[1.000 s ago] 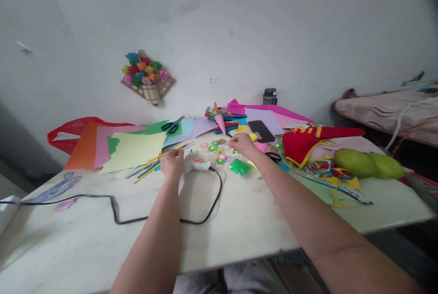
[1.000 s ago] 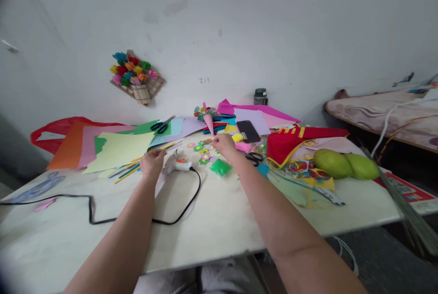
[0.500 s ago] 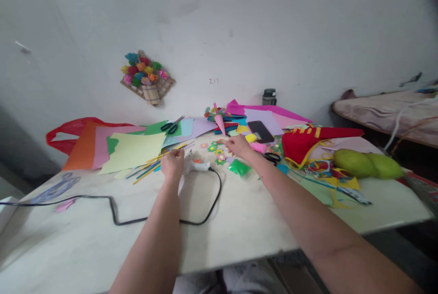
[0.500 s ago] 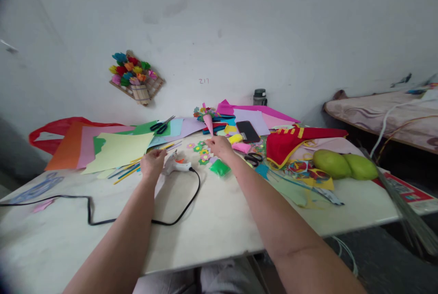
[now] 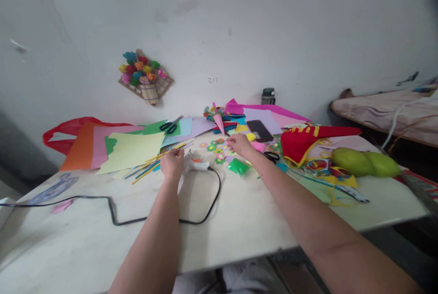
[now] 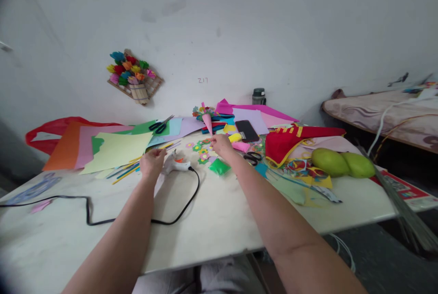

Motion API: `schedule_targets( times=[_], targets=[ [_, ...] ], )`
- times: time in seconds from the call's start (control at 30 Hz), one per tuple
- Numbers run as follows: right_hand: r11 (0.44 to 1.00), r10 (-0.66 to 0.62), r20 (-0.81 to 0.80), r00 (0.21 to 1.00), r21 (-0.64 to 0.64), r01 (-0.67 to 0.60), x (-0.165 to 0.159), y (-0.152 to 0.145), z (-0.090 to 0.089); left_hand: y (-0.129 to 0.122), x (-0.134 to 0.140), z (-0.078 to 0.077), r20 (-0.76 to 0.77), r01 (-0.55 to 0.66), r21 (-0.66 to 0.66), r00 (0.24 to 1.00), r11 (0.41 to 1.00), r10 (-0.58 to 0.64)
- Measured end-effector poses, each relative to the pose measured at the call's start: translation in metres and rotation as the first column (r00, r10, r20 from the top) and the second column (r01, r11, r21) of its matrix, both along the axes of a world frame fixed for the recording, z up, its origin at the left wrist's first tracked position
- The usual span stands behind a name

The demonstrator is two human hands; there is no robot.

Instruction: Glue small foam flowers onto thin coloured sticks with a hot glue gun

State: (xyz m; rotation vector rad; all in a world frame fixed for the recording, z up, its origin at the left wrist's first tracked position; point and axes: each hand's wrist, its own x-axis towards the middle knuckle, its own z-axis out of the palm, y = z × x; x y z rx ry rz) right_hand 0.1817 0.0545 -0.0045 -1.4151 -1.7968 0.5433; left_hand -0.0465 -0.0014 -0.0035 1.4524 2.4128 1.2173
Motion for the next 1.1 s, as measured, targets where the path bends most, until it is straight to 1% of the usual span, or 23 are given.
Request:
schedule_targets(
  times=[0.07, 0.17, 0.27, 0.4, 0.57, 0.7, 0.83, 0.93, 1.1],
  targets=[
    [1.000, 0.003, 0.012, 1.000, -0.020, -0.003, -0.002, -0.001, 0.000, 0.001, 0.000, -0.001, -0.009, 0.000, 0.002, 1.000, 1.000, 0.000],
    [1.000, 0.008, 0.102, 0.995, -0.023, -0.006, -0.002, -0.002, 0.001, 0.001, -0.001, -0.002, -0.021, 0.003, 0.007, 1.000, 1.000, -0.003],
    [1.000, -0.020, 0.186, 0.982, 0.002, 0.020, -0.001, -0.004, 0.003, 0.001, 0.000, -0.002, -0.026, 0.010, 0.006, 1.000, 1.000, -0.010],
    [0.998, -0.055, 0.250, 0.967, 0.055, 0.043, 0.001, -0.006, 0.006, -0.001, 0.002, 0.000, -0.027, 0.008, -0.011, 1.000, 1.000, -0.008],
    [0.997, -0.061, 0.253, 0.966, 0.061, 0.047, 0.003, -0.006, 0.009, -0.001, 0.002, 0.001, -0.043, 0.002, -0.031, 0.999, 1.000, -0.003],
    [0.994, -0.103, 0.268, 0.958, 0.059, 0.091, -0.001, -0.006, 0.008, 0.000, 0.003, 0.000, -0.069, -0.003, -0.032, 0.998, 0.999, 0.001],
    [0.994, -0.084, 0.284, 0.955, 0.085, 0.062, -0.003, -0.009, 0.004, -0.001, 0.003, 0.000, -0.080, -0.002, -0.042, 0.997, 0.999, -0.001],
    [0.995, -0.075, 0.294, 0.953, 0.087, 0.051, -0.002, -0.011, 0.005, -0.002, 0.004, 0.001, -0.084, 0.003, -0.041, 0.996, 0.999, -0.006],
    [0.992, -0.122, 0.339, 0.933, 0.049, 0.112, 0.000, -0.012, 0.011, -0.001, 0.003, 0.000, -0.094, 0.005, -0.041, 0.996, 0.999, -0.009]
  ],
)
